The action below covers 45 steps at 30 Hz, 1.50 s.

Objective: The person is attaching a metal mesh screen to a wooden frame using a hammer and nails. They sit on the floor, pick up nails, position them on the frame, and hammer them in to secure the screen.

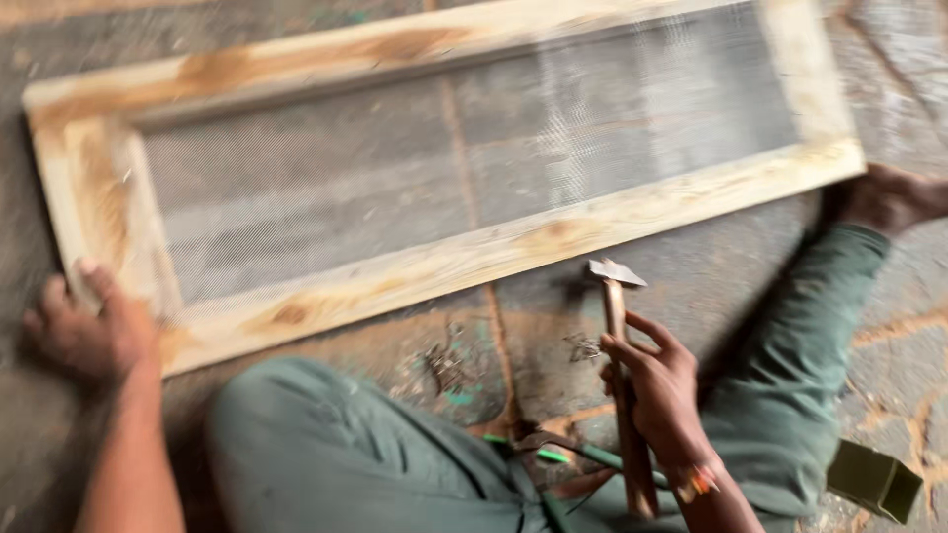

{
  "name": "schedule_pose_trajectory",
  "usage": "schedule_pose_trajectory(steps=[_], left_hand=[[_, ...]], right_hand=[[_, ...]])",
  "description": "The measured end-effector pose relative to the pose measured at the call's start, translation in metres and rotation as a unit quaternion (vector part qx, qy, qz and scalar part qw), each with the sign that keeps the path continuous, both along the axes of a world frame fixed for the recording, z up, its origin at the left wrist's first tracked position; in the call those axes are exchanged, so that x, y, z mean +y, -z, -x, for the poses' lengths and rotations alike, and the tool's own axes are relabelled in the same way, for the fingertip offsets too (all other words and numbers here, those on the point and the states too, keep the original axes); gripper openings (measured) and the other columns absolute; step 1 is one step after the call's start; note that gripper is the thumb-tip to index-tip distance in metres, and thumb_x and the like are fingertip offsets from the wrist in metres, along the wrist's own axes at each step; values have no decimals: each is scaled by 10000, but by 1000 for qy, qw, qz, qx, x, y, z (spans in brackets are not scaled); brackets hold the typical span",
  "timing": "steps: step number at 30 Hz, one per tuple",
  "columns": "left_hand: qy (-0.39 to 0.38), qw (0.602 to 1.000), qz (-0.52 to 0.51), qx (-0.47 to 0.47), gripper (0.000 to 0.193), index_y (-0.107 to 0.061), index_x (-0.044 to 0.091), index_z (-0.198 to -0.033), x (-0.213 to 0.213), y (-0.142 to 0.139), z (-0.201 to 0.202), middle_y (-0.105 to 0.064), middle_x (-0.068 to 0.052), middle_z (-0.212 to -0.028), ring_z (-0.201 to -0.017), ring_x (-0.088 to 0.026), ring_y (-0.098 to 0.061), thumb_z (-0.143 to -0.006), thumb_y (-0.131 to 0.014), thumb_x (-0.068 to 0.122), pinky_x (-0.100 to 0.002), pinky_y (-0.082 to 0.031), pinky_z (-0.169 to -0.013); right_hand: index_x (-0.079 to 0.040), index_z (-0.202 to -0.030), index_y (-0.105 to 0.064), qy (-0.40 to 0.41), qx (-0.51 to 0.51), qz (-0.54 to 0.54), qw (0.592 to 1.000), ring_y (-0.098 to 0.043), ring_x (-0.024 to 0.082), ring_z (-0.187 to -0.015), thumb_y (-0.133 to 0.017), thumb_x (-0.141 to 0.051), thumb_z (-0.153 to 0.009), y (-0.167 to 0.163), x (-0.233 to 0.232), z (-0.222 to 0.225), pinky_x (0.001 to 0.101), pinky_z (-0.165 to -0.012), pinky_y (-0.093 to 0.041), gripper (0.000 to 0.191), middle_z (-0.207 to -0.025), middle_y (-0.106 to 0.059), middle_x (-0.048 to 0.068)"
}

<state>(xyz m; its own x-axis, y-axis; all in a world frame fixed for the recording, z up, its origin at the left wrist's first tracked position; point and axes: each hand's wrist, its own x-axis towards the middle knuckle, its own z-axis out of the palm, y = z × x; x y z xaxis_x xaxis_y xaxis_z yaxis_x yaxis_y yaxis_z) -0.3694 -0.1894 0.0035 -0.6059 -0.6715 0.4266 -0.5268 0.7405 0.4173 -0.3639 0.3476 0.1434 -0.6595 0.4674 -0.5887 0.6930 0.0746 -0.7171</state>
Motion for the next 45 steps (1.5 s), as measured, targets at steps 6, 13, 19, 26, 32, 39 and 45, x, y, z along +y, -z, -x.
schedule_pose_trajectory(steps=[6, 13, 19, 26, 32, 39, 45], left_hand=[[-40, 995, -90, -26, 618, -717, -57, -1093, 36, -26, 5, -598, -302, -1261, -1195, -463, -541, -1115, -579, 546, -594, -411, -1011], [-43, 996, -66, -49, 819, -670, -82, -1005, 73, -29, 2, -553, -280, -1085, -1070, -451, -517, -1048, -643, 735, -577, -414, -897], [26, 988, -144, -49, 623, -727, 12, -1039, 99, -45, 34, -571, -256, -1110, -1047, -421, -530, -1004, -650, 629, -531, -415, -907], [158, 926, -306, -157, 503, -663, 8, -1021, 115, -53, 58, -578, -238, -1142, -1070, -355, -583, -945, -737, 499, -489, -468, -923], [285, 911, -293, -60, 223, -681, 10, -895, 228, -61, 16, -737, -142, -972, -817, -199, -736, -852, -829, 170, -291, -619, -664], [505, 771, -204, -330, 137, -739, 107, -973, 307, -42, -35, -718, -95, -916, -829, -269, -716, -851, -775, 157, -435, -584, -755], [509, 750, -211, -365, 192, -678, 68, -928, 302, -32, -37, -659, -113, -872, -843, -286, -700, -804, -799, 151, -456, -557, -795]], right_hand=[[-34, -1311, -645, 0, 17, 16, 1000, -637, 223, -520, -714, 40, -803, 19, 45, 12, 354, -406, -495, 518, -842, -740, 163], [4, -1339, -642, -19, 105, 63, 992, -594, 218, -485, -683, 54, -849, 47, 91, 45, 340, -400, -467, 493, -798, -702, 175], [0, -1385, -618, -39, 116, 50, 991, -651, 157, -580, -738, 36, -864, 39, 117, 50, 282, -479, -527, 536, -876, -731, 124], [36, -1350, -683, -46, 146, -46, 987, -666, 167, -636, -777, 56, -942, 74, 137, 39, 303, -498, -528, 419, -925, -717, 162], [63, -1316, -666, -48, 183, -35, 981, -706, 173, -712, -779, 46, -1008, 98, 166, 37, 279, -567, -565, 328, -979, -730, 174], [39, -1418, -585, -93, 186, -69, 976, -729, 170, -750, -778, -2, -1035, 115, 174, 31, 290, -577, -599, 431, -1038, -728, 161], [54, -1446, -528, -112, 191, -76, 972, -744, 185, -812, -757, 14, -1055, 124, 178, 27, 300, -619, -617, 455, -1040, -715, 164]])
